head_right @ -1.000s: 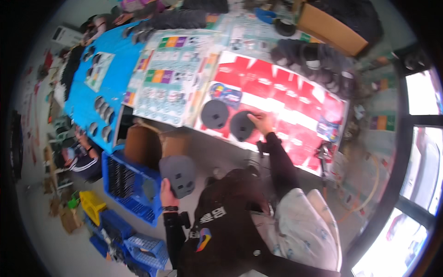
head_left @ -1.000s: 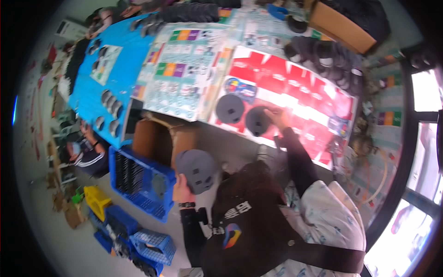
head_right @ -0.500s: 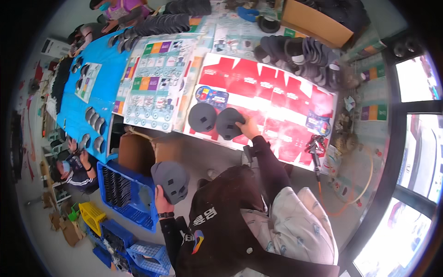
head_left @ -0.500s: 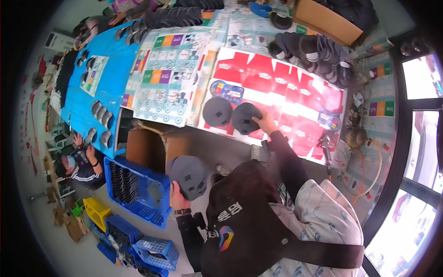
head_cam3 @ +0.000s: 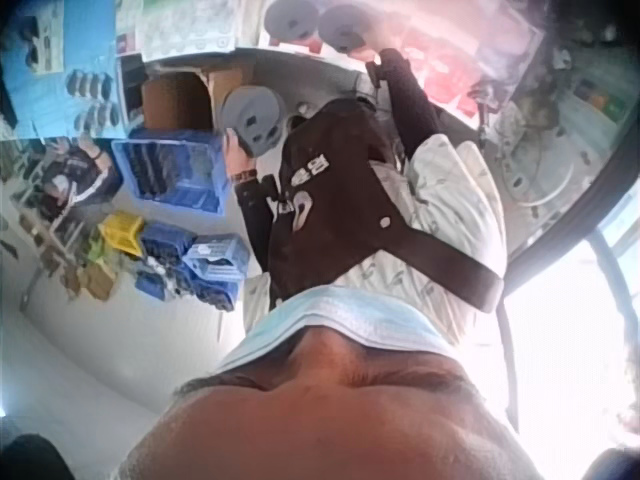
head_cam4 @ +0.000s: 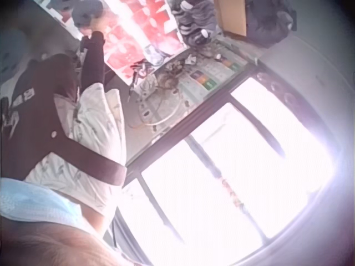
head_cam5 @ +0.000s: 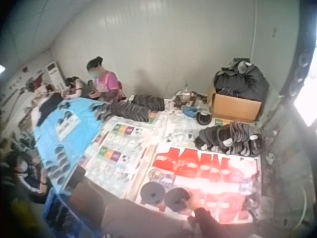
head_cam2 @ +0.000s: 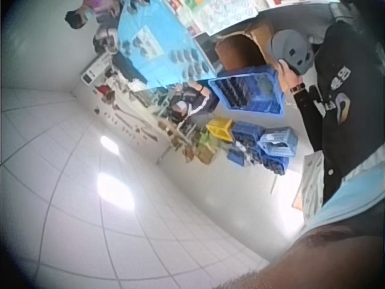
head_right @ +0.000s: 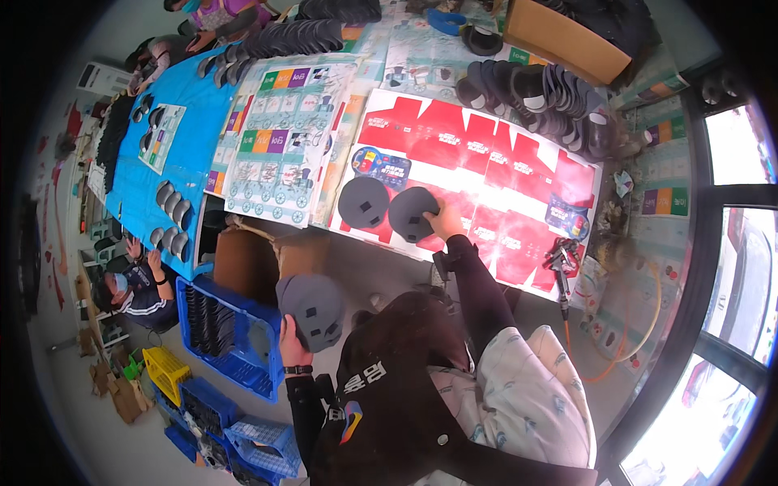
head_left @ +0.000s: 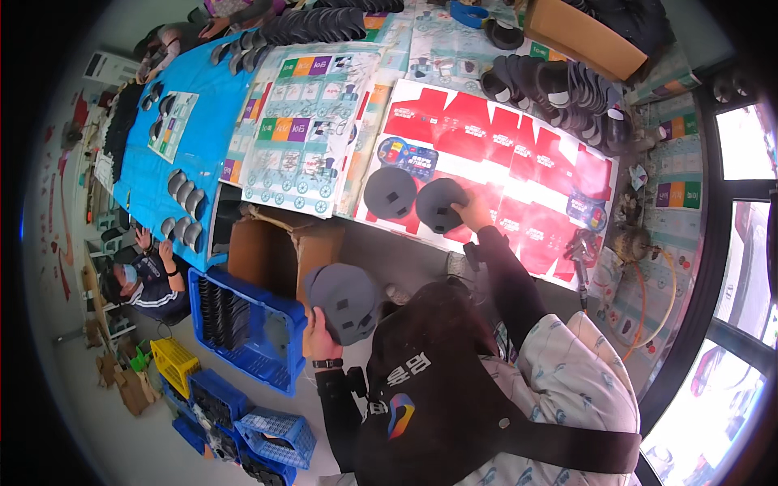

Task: Applying glue to shoe components and organizing them for production.

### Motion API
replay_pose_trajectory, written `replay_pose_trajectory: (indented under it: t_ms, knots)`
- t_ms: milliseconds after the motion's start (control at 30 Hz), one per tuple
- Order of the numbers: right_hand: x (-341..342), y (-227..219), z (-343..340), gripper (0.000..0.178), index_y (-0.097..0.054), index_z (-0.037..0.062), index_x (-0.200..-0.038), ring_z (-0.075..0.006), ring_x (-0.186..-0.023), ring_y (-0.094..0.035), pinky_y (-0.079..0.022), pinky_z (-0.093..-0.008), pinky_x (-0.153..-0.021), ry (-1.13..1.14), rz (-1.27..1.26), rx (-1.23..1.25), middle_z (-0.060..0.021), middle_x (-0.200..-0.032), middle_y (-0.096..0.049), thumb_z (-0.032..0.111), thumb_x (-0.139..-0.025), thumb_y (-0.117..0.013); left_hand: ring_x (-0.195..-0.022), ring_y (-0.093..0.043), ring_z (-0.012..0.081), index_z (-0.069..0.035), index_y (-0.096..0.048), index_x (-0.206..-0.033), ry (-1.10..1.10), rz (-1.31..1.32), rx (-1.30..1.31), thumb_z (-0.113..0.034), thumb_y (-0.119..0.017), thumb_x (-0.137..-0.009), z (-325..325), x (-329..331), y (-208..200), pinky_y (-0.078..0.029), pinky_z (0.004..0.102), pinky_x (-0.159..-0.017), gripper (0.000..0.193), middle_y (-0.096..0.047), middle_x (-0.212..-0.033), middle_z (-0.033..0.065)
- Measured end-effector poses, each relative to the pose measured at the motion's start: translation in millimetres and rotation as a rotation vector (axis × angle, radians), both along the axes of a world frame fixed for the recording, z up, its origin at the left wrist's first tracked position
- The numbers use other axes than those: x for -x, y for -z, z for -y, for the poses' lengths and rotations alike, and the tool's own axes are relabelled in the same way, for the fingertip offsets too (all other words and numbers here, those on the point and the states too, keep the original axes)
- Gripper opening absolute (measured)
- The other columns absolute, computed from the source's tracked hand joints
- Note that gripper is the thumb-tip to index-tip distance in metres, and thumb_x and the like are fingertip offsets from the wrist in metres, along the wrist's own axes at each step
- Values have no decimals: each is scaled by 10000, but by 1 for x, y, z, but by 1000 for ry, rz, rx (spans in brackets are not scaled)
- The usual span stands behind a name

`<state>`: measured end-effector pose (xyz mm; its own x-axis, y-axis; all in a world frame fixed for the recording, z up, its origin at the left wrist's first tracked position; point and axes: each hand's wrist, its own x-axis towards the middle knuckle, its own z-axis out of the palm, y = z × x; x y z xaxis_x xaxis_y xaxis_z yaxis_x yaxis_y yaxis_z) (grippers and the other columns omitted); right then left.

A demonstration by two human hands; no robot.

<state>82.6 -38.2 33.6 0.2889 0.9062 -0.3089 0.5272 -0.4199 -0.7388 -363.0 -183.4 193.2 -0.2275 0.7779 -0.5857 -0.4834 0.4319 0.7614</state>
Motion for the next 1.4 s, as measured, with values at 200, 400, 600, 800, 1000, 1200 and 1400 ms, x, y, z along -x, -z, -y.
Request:
replay_pose_trajectory:
  t_ms: [200,400,600,800,1000,1200,1400]
  knots:
    - [39,-111,34,617,-559,-1,-1277,-314,-968,-708,-577,-423,-810,-57,-335,-122,-220,-1078,-681,330,-826,-820,-1153,-614,193,9,-602,-1319,231,-214,98,-320,-569,-1071,-60,-70,-40,-476,335,-1010,413,-657,-1277,86]
    - [116,-188,61,352,-620,-4,-1228,-353,-997,-701,-538,-385,-859,-329,-370,-372,-226,-1056,-701,143,-924,-720,-1089,-615,142,7,-602,-1328,551,-242,-81,-229,-636,-1042,-78,-92,-18,-494,304,-960,373,-664,-1246,55]
    - [100,-175,87,140,-649,13,-1103,-355,-923,-706,-534,-383,-791,38,-293,-266,-213,-982,-711,90,-987,-640,-1195,-617,195,12,-529,-1407,737,250,-42,-42,-704,-953,-72,-113,-39,-508,363,-1017,490,-649,-1305,93]
    - [53,-122,108,107,-627,5,-1046,-175,-776,-617,-488,-304,-731,211,-278,-379,-95,-849,-666,106,-1014,-634,-1129,-660,213,14,-584,-1347,779,207,7,9,-679,-935,-68,-107,-25,-541,366,-977,423,-673,-1266,102]
    - [-48,-59,114,89,-667,34,-1043,-62,-777,-567,-479,-253,-704,425,-491,-192,-4,-849,-678,117,-1015,-653,-1100,-681,231,8,-622,-1300,577,48,122,1,-708,-900,-57,-54,-12,-557,380,-951,409,-700,-1217,101]
    - [-93,-24,102,87,-666,48,-1050,-87,-764,-586,-494,-274,-714,359,-348,-132,-21,-838,-684,126,-1021,-642,-1129,-674,239,-29,-650,-1299,417,66,125,2,-689,-920,-42,-28,-11,-546,385,-968,382,-696,-1252,95]
    - [-120,4,90,160,-673,37,-1104,-134,-797,-644,-522,-309,-755,201,-237,-177,-84,-891,-707,149,-990,-678,-1140,-671,245,-20,-647,-1308,359,75,98,6,-682,-922,-37,-39,-17,-538,384,-983,388,-693,-1269,105]
